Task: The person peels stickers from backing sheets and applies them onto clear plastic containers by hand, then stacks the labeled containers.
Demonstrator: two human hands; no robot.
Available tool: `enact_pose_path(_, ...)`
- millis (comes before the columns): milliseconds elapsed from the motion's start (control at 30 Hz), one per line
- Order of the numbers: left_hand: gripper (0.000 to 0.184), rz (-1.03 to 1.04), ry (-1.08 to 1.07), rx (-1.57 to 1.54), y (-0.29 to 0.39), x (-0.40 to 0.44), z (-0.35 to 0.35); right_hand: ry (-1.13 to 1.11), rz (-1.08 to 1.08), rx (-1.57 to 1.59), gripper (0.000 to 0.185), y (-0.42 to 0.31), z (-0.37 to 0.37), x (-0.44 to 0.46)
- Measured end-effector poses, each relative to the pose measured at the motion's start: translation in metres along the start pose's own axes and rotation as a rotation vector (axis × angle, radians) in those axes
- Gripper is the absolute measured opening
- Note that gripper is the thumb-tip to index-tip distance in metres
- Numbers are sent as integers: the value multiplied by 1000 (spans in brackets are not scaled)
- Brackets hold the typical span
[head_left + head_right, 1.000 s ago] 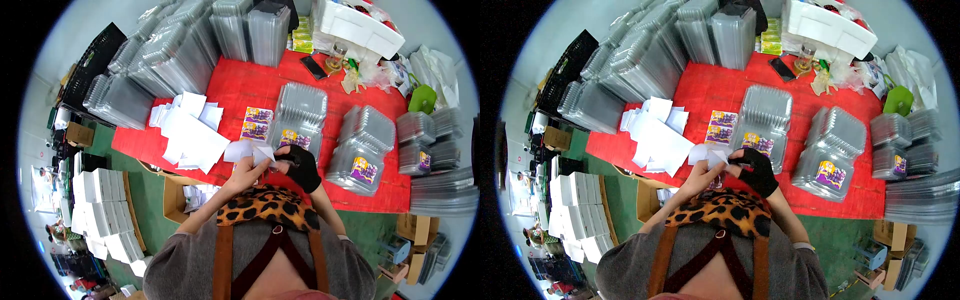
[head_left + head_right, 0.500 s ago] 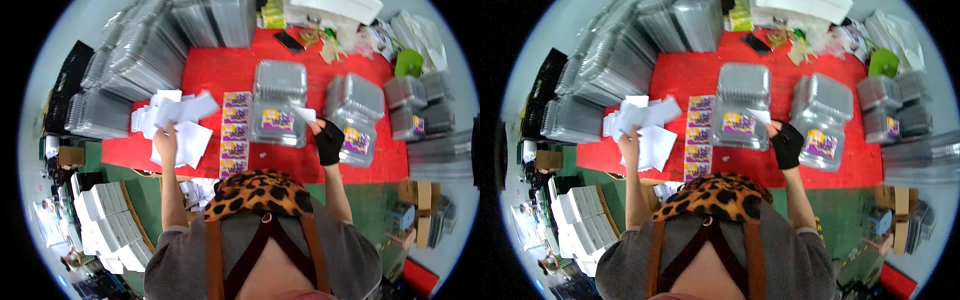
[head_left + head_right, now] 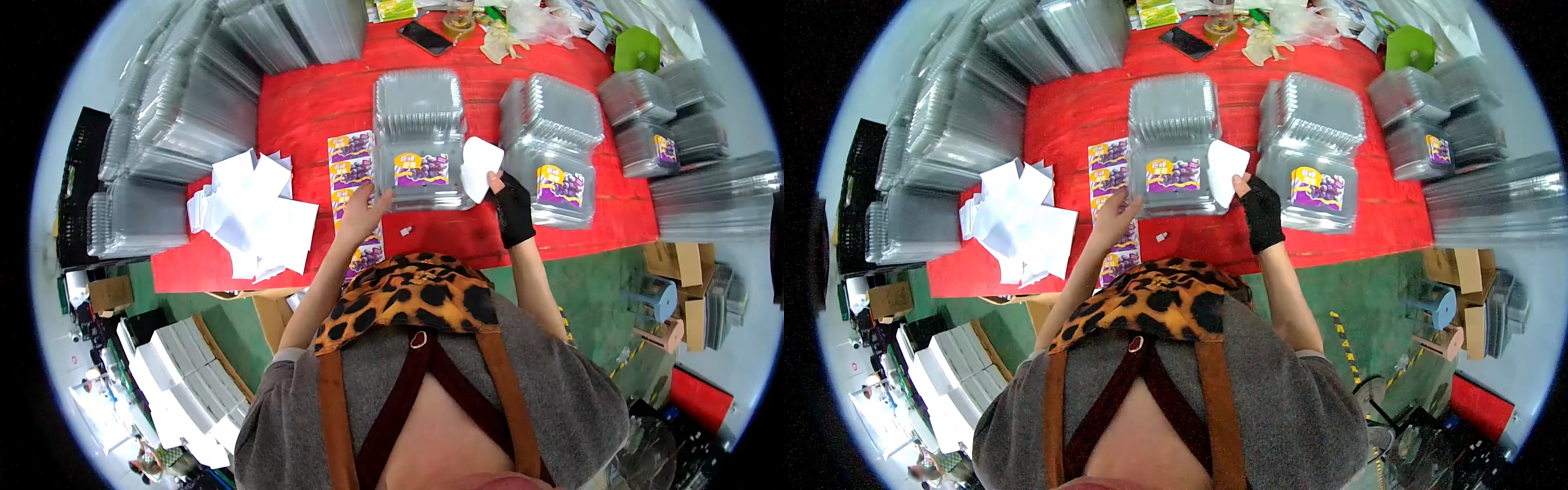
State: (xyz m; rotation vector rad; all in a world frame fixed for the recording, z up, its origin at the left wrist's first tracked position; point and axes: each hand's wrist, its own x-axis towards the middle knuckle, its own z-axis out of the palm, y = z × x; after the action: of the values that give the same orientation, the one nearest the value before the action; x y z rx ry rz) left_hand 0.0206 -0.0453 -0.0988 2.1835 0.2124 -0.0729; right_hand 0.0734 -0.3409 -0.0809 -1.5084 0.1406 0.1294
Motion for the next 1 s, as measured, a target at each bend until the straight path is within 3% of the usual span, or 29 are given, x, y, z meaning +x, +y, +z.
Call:
enact_pose_path(67, 62, 22, -22, 26, -5, -1, 6, -77, 166, -3, 43, -6, 1, -1)
enact_pose_path(167, 64, -22, -11, 103, 1, -8, 6, -160, 214, -189, 55, 3, 3, -5)
enact_pose_path(300, 65, -30, 34, 124, 21, -15, -1, -100, 110, -160, 51, -11, 12, -12)
enact_pose_path(367, 64, -8, 73, 143, 26, -14, -3, 6, -151, -139, 43, -16, 12, -16)
enact_pose_path(433, 60, -16, 31, -25, 13, -3, -11, 102, -350, -5, 30, -30, 15, -27)
enact_pose_path(467, 58, -20, 10, -108, 8, 5, -14, 19, -427, -62, 26, -37, 13, -33)
enact_pose_path(567, 44, -410, 101, -760, 48, 14, -32, -341, -732, -204, 20, -57, 19, -40)
enact_pose_path(633, 33, -536, -16, -1169, 38, 32, -44, -378, -1012, -618, 23, -41, 33, -33)
enact_pose_path(700, 29, -581, -195, -1472, 27, 44, -51, -358, -1176, -771, 20, -15, 42, -23)
enact_pose_path(733, 25, -627, -113, -1498, 43, 44, -50, -341, -1171, -779, 20, -8, 46, -16)
enact_pose_path(1000, 32, -650, -103, -1562, 58, 48, -52, -258, -1259, -836, 27, 3, 75, 28)
